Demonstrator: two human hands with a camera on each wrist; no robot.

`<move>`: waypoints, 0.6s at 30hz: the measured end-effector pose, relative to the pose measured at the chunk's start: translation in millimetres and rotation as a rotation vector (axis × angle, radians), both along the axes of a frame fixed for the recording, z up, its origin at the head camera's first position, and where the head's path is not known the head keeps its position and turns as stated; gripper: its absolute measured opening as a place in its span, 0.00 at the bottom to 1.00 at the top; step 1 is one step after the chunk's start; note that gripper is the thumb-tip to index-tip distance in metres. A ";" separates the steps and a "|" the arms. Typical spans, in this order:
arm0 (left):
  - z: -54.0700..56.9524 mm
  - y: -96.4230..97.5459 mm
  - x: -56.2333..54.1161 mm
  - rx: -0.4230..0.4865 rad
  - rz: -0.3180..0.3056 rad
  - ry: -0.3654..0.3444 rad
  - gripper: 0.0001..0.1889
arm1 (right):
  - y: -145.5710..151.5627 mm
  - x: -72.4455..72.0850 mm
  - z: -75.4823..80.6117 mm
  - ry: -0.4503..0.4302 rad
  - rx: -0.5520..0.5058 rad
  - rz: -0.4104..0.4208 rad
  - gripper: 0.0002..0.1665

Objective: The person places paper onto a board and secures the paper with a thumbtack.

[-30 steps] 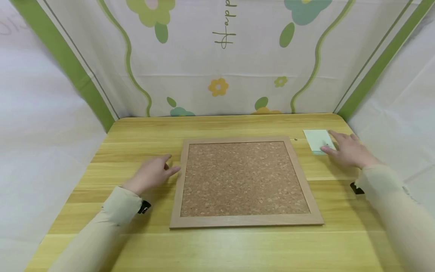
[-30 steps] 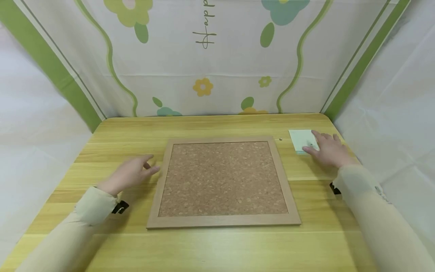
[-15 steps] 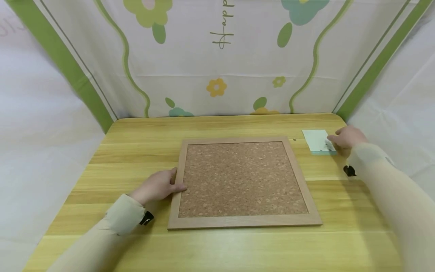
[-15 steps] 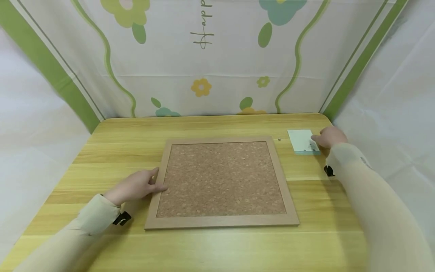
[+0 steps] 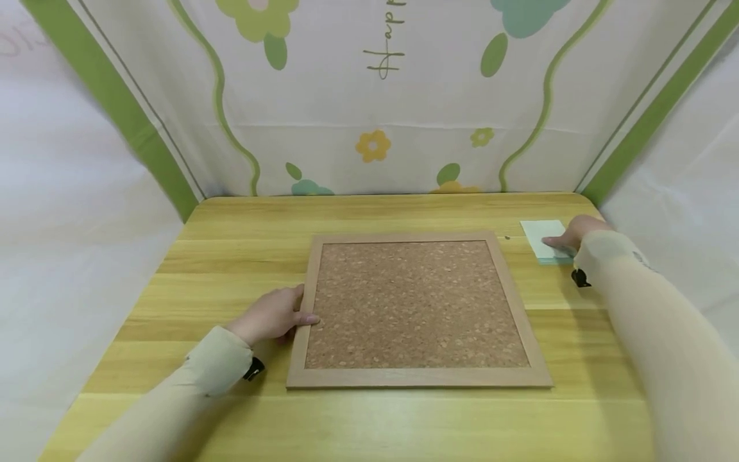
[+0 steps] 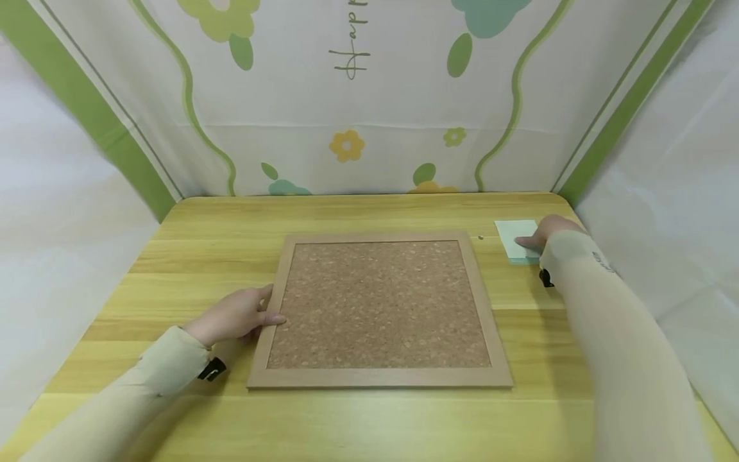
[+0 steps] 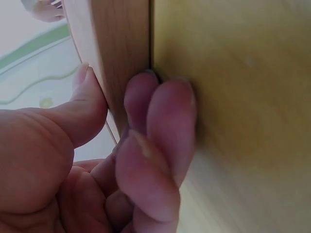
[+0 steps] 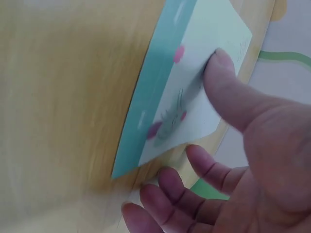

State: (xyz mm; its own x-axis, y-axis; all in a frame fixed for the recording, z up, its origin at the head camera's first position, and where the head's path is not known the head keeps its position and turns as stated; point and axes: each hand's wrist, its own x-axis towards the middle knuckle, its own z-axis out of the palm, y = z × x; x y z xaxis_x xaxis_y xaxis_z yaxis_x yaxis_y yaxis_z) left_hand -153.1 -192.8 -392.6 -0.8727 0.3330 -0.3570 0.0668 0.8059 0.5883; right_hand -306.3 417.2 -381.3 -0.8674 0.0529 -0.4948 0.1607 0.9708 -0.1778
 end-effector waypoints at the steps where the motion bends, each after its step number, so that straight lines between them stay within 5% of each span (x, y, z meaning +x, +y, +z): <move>1: 0.2 0.3 0.2 0.000 0.000 0.001 0.27 | -0.1 1.0 1.5 0.014 0.022 0.012 0.47; 12: -1.7 1.8 1.4 0.024 -0.001 0.001 0.23 | 8.9 6.9 -1.7 0.071 -0.008 -0.056 0.51; 18: -1.4 0.0 2.7 0.047 0.011 -0.004 0.26 | 26.1 3.2 -2.7 0.109 -0.061 -0.029 0.32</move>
State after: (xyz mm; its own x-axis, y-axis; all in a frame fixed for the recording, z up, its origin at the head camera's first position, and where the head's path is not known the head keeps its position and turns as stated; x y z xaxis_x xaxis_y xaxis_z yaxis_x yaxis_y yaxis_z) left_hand -150.4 -192.8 -394.0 -0.8749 0.3402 -0.3446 0.0560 0.7779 0.6259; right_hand -303.0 443.4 -384.0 -0.9148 0.0513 -0.4007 0.1647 0.9531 -0.2540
